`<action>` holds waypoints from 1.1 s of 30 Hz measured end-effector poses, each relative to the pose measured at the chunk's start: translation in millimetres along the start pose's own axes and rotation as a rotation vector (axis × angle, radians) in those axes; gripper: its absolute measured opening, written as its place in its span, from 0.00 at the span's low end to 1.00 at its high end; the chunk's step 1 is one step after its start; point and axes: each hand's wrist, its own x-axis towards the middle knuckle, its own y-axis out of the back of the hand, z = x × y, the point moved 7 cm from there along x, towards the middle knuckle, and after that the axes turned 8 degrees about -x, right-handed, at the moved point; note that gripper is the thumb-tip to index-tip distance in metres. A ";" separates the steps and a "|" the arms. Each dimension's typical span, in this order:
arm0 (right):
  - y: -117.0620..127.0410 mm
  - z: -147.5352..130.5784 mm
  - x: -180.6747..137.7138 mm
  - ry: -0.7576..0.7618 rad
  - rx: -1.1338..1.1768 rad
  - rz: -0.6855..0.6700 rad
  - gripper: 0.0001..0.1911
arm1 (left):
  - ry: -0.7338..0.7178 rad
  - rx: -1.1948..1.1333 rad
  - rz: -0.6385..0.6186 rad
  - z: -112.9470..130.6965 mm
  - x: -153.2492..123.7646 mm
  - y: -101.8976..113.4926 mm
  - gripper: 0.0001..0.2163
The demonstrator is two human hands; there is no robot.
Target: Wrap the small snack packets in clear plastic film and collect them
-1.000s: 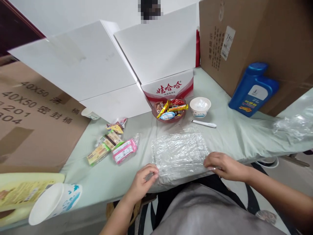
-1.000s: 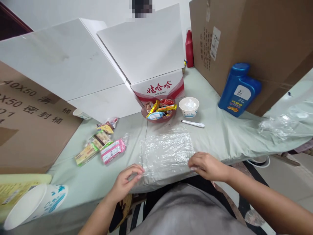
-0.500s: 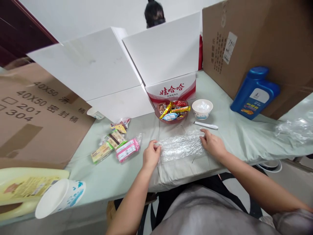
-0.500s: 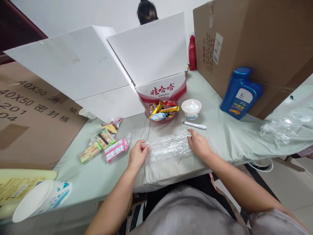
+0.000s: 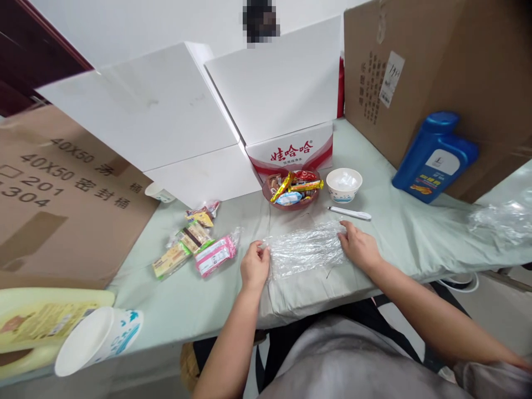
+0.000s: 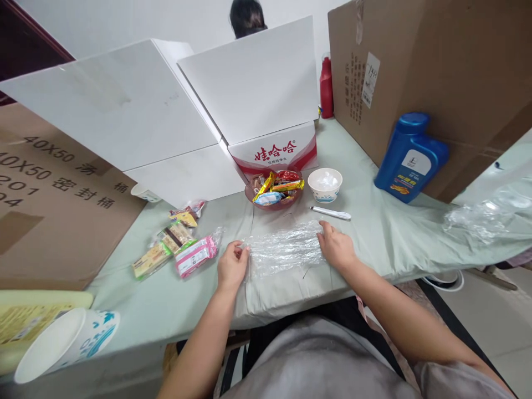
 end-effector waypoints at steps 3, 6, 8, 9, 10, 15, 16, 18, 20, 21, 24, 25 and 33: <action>-1.5 -0.8 0.5 0.017 -0.009 0.016 0.22 | -0.116 -0.023 0.236 18.7 -3.1 29.8 0.15; -4.7 -2.0 0.9 0.029 -0.014 0.011 0.22 | -0.322 -0.018 0.358 51.0 -16.1 46.2 0.12; -6.5 -2.4 0.9 0.025 -0.018 0.005 0.22 | -0.502 -0.010 0.152 74.7 -25.1 27.3 0.09; -7.0 -2.5 0.8 0.024 -0.022 0.004 0.22 | -0.586 0.007 -0.011 84.2 -31.2 10.3 0.09; -7.1 -2.3 0.7 0.024 -0.025 0.005 0.22 | -0.647 0.042 -0.178 89.9 -38.4 -8.6 0.10; 4.7 5.6 2.1 0.036 -0.025 0.036 0.21 | -0.595 0.261 -0.560 75.4 -56.7 -67.2 0.27; 12.2 6.8 2.4 0.041 -0.024 0.083 0.20 | -0.579 0.273 -0.574 72.0 -57.4 -70.0 0.28; 28.8 3.6 1.5 0.074 -0.010 0.199 0.18 | -0.578 0.276 -0.586 69.2 -58.2 -70.9 0.29; 38.1 -11.5 -1.5 0.177 0.027 0.255 0.18 | -0.582 0.279 -0.592 68.8 -58.2 -69.3 0.28; 37.8 -23.5 -3.6 0.259 0.047 0.242 0.19 | -0.579 0.283 -0.592 68.6 -57.8 -68.6 0.28; 19.1 -64.4 -13.3 0.548 0.059 0.103 0.25 | -0.580 0.291 -0.578 68.8 -56.9 -67.5 0.28; 9.4 -73.8 -15.9 0.605 0.045 0.042 0.29 | -0.587 0.290 -0.572 69.0 -56.9 -67.7 0.28; -21.8 -53.5 -12.5 0.473 -0.038 -0.080 0.40 | -0.575 0.313 -0.561 58.1 -55.9 -67.2 0.31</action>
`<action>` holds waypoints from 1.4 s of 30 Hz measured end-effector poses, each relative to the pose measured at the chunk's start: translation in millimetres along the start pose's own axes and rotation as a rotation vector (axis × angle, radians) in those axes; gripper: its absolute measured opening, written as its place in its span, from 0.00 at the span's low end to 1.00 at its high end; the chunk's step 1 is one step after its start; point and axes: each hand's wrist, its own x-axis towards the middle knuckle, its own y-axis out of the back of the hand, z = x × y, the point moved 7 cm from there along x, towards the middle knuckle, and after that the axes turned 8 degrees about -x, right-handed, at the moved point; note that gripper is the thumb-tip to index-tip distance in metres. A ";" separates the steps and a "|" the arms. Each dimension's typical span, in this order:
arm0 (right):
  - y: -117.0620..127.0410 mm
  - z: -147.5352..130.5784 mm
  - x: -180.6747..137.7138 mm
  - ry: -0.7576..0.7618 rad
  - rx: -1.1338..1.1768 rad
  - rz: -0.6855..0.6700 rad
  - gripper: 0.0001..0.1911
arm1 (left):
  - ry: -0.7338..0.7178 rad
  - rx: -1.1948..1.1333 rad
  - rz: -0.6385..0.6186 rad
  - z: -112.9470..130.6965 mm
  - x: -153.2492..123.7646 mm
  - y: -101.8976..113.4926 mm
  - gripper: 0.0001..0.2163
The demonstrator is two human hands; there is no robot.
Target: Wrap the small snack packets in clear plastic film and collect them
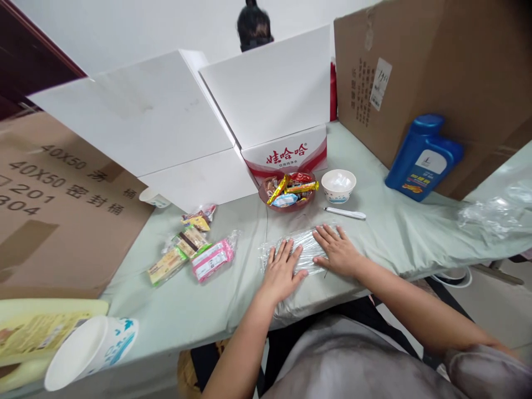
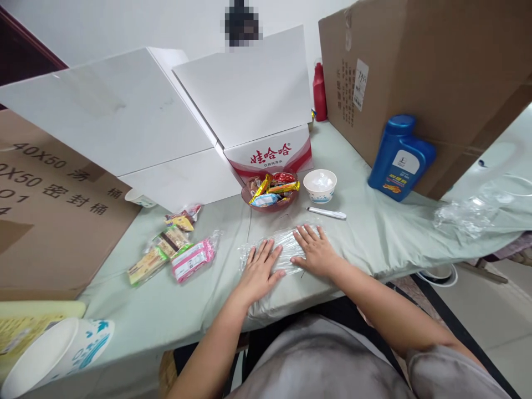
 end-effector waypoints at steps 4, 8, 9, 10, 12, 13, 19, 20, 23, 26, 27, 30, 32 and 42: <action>2.9 30.8 -20.1 -0.071 -0.035 0.015 0.41 | 0.088 0.043 0.012 -27.0 -12.1 6.4 0.35; 17.3 47.2 -42.5 -0.048 -0.007 0.075 0.42 | 0.158 0.062 0.050 -49.9 -30.6 25.4 0.37; 21.9 47.2 -48.2 -0.005 0.018 0.085 0.43 | 0.145 0.057 0.077 -50.3 -35.8 31.6 0.37; 25.9 45.5 -54.4 0.056 0.051 0.083 0.43 | 0.110 0.043 0.100 -47.8 -41.1 37.0 0.37; 31.0 39.6 -68.4 0.195 0.124 0.047 0.44 | -0.003 -0.011 0.111 -36.5 -52.3 42.5 0.32; 32.6 36.8 -76.1 0.247 0.153 0.028 0.44 | -0.065 -0.047 0.102 -29.5 -58.2 42.7 0.28; 45.2 28.6 -115.3 0.223 0.211 0.131 0.18 | -0.229 -0.171 0.121 -0.7 -88.9 37.0 0.19; 48.3 26.6 -119.7 0.218 0.226 0.162 0.15 | -0.240 -0.182 0.136 2.5 -92.0 37.5 0.18; 58.3 24.4 -126.5 0.210 0.300 0.244 0.10 | -0.272 -0.257 0.162 10.5 -96.6 42.3 0.09; 63.5 30.8 -123.2 0.157 0.363 0.267 0.08 | -0.236 -0.392 0.152 9.7 -92.9 47.4 0.07; 63.4 34.5 -120.2 0.120 0.369 0.264 0.08 | -0.189 -0.430 0.159 5.9 -89.8 48.6 0.07; 58.2 45.6 -109.1 -0.025 0.341 0.254 0.10 | 0.021 -0.473 0.234 -13.0 -77.0 48.9 0.07; 51.7 50.0 -101.5 -0.116 0.289 0.249 0.12 | 0.159 -0.465 0.282 -25.1 -66.2 45.4 0.07; 29.7 58.2 -80.1 -0.391 0.034 0.084 0.14 | 0.331 -0.122 0.346 -34.9 -26.8 30.7 0.07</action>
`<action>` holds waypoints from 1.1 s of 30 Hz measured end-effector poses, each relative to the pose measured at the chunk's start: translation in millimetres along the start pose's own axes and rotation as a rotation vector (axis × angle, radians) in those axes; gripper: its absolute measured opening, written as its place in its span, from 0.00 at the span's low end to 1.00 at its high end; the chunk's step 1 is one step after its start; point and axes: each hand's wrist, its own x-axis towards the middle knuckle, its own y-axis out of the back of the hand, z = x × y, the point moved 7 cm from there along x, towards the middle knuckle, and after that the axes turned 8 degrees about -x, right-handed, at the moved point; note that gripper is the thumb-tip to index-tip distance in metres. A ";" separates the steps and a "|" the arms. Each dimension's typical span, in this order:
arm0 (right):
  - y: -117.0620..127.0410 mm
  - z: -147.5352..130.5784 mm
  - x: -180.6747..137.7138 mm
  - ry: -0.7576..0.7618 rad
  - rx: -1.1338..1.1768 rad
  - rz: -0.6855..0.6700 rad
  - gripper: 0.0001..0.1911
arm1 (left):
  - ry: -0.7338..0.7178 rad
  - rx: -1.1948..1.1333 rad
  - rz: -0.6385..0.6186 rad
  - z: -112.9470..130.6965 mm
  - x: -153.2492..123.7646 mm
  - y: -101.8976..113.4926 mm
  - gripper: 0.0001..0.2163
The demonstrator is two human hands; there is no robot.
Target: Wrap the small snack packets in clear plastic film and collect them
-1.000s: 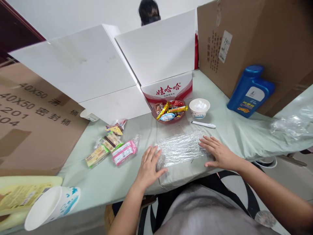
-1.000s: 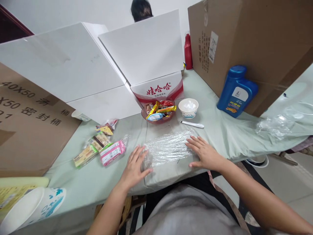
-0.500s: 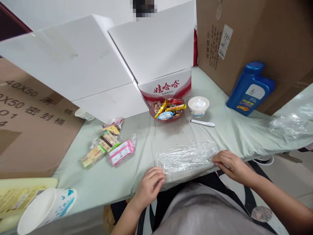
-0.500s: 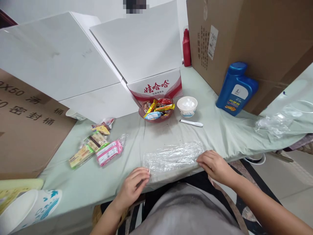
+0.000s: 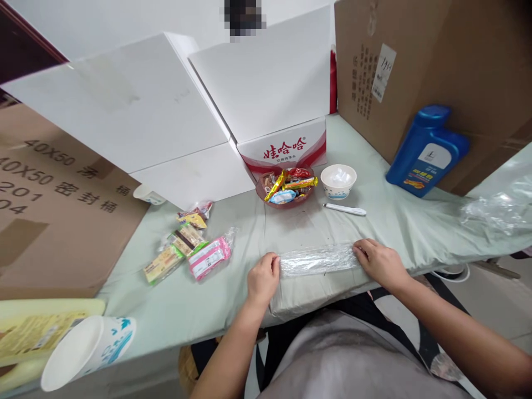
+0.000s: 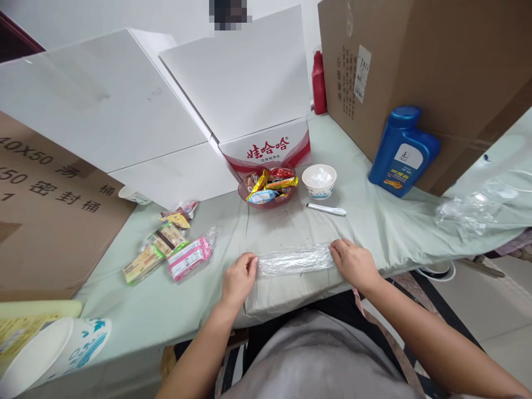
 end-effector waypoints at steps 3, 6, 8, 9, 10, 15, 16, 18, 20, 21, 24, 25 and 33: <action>2.9 -1.1 5.6 -0.029 -0.047 -0.027 0.14 | -0.021 0.071 0.029 0.3 -1.1 -2.8 0.07; 1.0 -2.1 11.8 -0.067 -0.112 -0.078 0.14 | -0.018 0.151 0.036 1.8 -2.2 -7.3 0.09; -2.3 -1.5 15.0 -0.097 -0.152 -0.119 0.13 | -0.007 0.217 0.035 3.5 -2.5 -10.1 0.10; -3.4 -0.6 16.1 -0.111 -0.165 -0.132 0.13 | -0.002 0.245 0.035 4.4 -2.5 -10.8 0.10; -3.4 0.7 17.0 -0.124 -0.176 -0.132 0.13 | 0.000 0.264 0.040 5.3 -2.5 -10.3 0.11; 22.2 -7.5 15.9 -0.018 -0.138 0.132 0.15 | -0.101 0.237 0.245 21.8 -4.3 20.1 0.11; 29.1 -14.6 13.3 0.039 -0.098 0.203 0.16 | -0.138 0.226 0.318 28.2 -6.4 29.6 0.13; 36.4 -36.0 6.6 0.190 -0.006 0.284 0.18 | -0.214 0.193 0.431 42.2 -11.8 43.3 0.13; 30.9 -65.6 -0.6 0.384 0.052 0.263 0.23 | -0.311 0.128 0.421 55.9 -15.4 42.8 0.11; 23.7 -80.8 -3.9 0.480 0.059 0.223 0.28 | -0.358 0.094 0.359 61.2 -15.8 36.5 0.10; -5.3 -110.1 -7.9 0.628 0.040 0.068 0.42 | -0.346 0.099 0.085 59.4 -13.0 5.4 0.14; -13.7 -112.8 -7.2 0.630 0.035 0.021 0.44 | -0.292 0.132 0.013 52.6 -11.7 -3.9 0.16; -12.7 -52.3 -15.8 0.512 -0.014 -0.013 0.45 | -0.168 0.154 -0.090 17.9 -11.8 -20.1 0.24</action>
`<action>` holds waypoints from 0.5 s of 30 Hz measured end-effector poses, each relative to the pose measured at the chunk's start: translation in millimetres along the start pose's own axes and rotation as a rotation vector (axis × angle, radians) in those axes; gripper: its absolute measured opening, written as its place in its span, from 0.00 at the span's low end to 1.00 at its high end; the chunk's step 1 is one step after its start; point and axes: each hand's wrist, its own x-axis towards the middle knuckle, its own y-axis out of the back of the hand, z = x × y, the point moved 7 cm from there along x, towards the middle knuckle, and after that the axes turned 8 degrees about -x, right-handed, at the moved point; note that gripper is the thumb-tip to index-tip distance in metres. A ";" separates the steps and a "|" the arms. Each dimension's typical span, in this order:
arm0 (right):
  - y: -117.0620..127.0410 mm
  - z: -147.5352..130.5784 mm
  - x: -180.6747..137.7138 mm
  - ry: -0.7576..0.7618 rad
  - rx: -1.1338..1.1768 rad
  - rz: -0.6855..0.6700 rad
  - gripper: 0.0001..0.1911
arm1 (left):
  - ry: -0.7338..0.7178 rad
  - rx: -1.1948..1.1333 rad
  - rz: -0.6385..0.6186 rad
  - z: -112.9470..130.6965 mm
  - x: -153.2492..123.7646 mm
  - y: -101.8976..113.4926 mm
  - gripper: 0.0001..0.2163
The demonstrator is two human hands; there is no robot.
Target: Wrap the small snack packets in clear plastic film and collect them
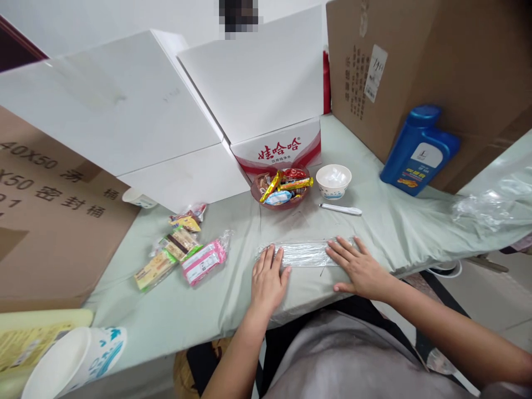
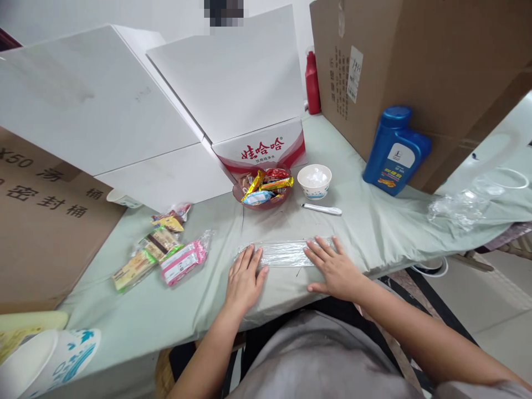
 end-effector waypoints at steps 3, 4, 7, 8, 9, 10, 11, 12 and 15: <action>9.7 13.1 -28.9 0.035 0.007 0.032 0.40 | -0.039 -0.028 0.027 4.4 1.4 3.3 0.23; 13.5 14.4 -37.6 0.047 0.025 0.045 0.33 | -0.066 -0.042 0.048 9.6 1.7 6.4 0.23; 30.2 10.5 -55.4 0.061 0.116 0.091 0.19 | -0.122 -0.098 0.131 33.5 -1.4 20.7 0.17; 38.1 6.7 -57.7 0.066 0.153 0.110 0.18 | -0.130 -0.130 0.135 43.3 -3.7 24.3 0.15; 47.0 1.8 -58.1 0.077 0.193 0.128 0.16 | -0.137 -0.172 0.112 53.4 -6.4 25.9 0.15; 56.7 -3.7 -56.8 0.095 0.234 0.141 0.15 | -0.154 -0.227 0.063 64.0 -9.4 25.4 0.14; 66.8 -9.6 -54.0 0.118 0.281 0.146 0.14 | -0.187 -0.290 -0.007 74.5 -13.0 23.2 0.14; 76.8 -15.6 -49.9 0.148 0.336 0.138 0.13 | -0.234 -0.358 -0.085 84.4 -16.9 20.3 0.15; 100.9 -31.4 -32.2 0.264 0.528 0.026 0.14 | -0.396 -0.542 -0.266 100.6 -28.7 14.0 0.17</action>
